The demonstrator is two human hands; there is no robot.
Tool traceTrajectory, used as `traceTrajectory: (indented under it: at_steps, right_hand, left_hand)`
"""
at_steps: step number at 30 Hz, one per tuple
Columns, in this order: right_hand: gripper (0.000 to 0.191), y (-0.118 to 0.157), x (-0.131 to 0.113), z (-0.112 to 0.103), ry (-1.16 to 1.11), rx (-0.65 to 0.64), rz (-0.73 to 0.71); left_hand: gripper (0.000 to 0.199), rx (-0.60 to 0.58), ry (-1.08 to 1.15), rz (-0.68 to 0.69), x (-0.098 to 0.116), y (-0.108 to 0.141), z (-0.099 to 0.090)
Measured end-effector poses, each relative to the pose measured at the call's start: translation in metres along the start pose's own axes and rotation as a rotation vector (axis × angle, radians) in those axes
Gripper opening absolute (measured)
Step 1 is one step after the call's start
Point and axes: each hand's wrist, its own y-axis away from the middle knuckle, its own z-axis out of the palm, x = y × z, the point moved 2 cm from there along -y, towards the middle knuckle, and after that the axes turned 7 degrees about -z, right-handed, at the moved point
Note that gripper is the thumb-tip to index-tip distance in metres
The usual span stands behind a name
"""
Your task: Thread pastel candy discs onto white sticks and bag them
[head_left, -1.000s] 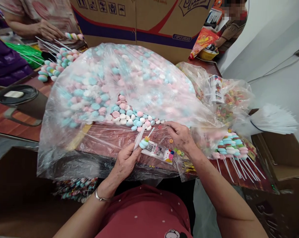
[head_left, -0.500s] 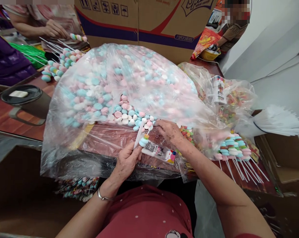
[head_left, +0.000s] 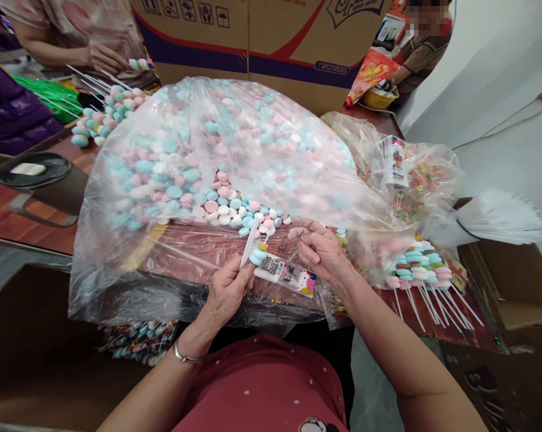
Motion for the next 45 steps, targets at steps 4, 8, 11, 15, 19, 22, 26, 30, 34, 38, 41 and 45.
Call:
traceTrajectory:
  at_steps: [4, 8, 11, 15, 19, 22, 26, 30, 34, 38, 41, 45]
  right_hand:
    - [0.025, 0.001, 0.007, -0.008, 0.116, 0.021, -0.016]
    - [0.014, -0.008, 0.006, -0.020, 0.583, 0.095, -0.188]
    - [0.018, -0.017, -0.002, -0.019, 1.171, 0.013, -0.283]
    - [0.030, -0.027, -0.008, -0.009, 1.732, -0.095, -0.127]
    - [0.033, -0.031, -0.009, 0.002, 1.821, -0.156, -0.083]
    - [0.031, -0.033, -0.004, 0.010, 1.800, -0.225, -0.160]
    - [0.026, -0.033, 0.009, 0.024, 1.797, -0.269, -0.250]
    - [0.033, -0.038, 0.023, 0.036, 1.881, -0.171, -0.238]
    - [0.030, -0.043, 0.024, 0.038, 1.936, -0.203, -0.205]
    - [0.032, -0.034, 0.011, 0.023, 2.030, -0.331, -0.239]
    - [0.029, -0.023, 0.003, 0.004, 2.055, -0.399, -0.237]
    - [0.028, -0.018, 0.002, -0.018, 1.909, -0.398, -0.272]
  left_hand:
    - [0.037, 0.006, -0.018, 0.004, -0.001, 0.000, 0.000]
    - [0.037, 0.007, -0.041, 0.001, -0.001, 0.000, 0.000]
    - [0.037, 0.018, -0.048, -0.001, 0.000, 0.001, 0.000]
    - [0.038, 0.009, -0.039, -0.013, 0.002, 0.000, 0.000]
    - [0.038, -0.005, -0.027, -0.022, 0.002, 0.000, 0.000]
    - [0.038, 0.009, -0.005, -0.021, 0.001, 0.000, 0.000]
    - [0.039, 0.020, 0.023, -0.027, 0.002, 0.000, 0.000]
    - [0.039, -0.002, 0.049, -0.023, 0.004, 0.000, 0.001]
    - [0.039, -0.001, 0.034, -0.027, 0.004, 0.000, 0.001]
    - [0.038, 0.007, -0.004, -0.024, 0.003, 0.000, 0.001]
    - [0.036, 0.000, -0.004, -0.019, 0.002, 0.000, 0.000]
    - [0.036, 0.009, -0.008, -0.023, 0.003, 0.000, 0.000]
